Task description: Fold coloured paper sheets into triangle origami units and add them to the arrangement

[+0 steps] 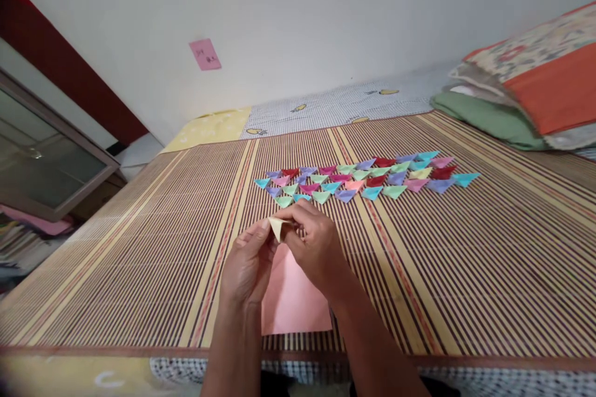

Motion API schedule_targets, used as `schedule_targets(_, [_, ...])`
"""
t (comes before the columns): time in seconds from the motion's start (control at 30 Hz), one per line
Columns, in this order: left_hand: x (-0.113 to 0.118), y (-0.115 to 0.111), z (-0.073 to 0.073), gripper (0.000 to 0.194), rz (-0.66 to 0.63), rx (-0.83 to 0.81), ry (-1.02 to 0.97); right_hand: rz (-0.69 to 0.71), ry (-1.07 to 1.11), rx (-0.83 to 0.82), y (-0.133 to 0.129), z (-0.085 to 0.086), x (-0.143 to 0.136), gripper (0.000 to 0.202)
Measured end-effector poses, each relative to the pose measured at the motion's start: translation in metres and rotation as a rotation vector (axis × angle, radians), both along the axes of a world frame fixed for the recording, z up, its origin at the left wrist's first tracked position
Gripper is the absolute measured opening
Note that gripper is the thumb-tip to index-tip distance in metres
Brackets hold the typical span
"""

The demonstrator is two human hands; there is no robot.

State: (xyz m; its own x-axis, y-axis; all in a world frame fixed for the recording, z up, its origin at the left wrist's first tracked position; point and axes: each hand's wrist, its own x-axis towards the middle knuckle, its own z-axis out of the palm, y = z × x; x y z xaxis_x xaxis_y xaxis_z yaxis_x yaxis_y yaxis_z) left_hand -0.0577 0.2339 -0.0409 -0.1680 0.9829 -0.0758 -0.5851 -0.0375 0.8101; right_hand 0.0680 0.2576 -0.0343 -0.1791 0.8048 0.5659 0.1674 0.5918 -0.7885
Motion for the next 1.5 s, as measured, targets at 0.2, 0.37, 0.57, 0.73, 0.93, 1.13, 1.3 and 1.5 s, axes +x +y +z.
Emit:
schedule_targets(0.2, [0.01,-0.004,0.005,0.027,0.042,-0.008,0.075,-0.079,-0.019,0.098,-0.002,-0.006,-0.008,0.02])
schedule_targets(0.37, [0.016,-0.007,0.009,0.029,0.025,-0.087,-0.057,-0.184,-0.073,0.222,0.0,-0.017,-0.014,0.022])
schedule_targets(0.57, [0.015,-0.008,0.011,0.033,-0.002,-0.1,-0.062,-0.229,-0.099,0.236,0.0,-0.021,-0.017,0.022])
schedule_targets(0.73, [0.013,-0.005,0.007,0.032,-0.028,-0.115,-0.086,-0.201,-0.058,0.166,-0.001,-0.018,-0.018,0.024])
schedule_targets(0.93, [0.012,-0.006,0.01,0.034,-0.036,-0.147,-0.115,-0.205,-0.017,0.172,-0.001,-0.019,-0.02,0.021])
schedule_targets(1.13, [0.012,-0.004,0.007,0.035,0.004,-0.182,-0.152,-0.169,0.022,0.147,0.0,-0.021,-0.02,0.018])
schedule_targets(1.3, [0.004,0.0,0.001,0.038,0.021,-0.175,-0.186,-0.056,-0.012,0.098,0.004,-0.024,-0.015,0.034])
schedule_targets(1.5, [0.003,0.001,0.0,0.039,0.062,-0.198,-0.197,0.018,-0.034,0.087,0.008,-0.024,-0.01,0.042])
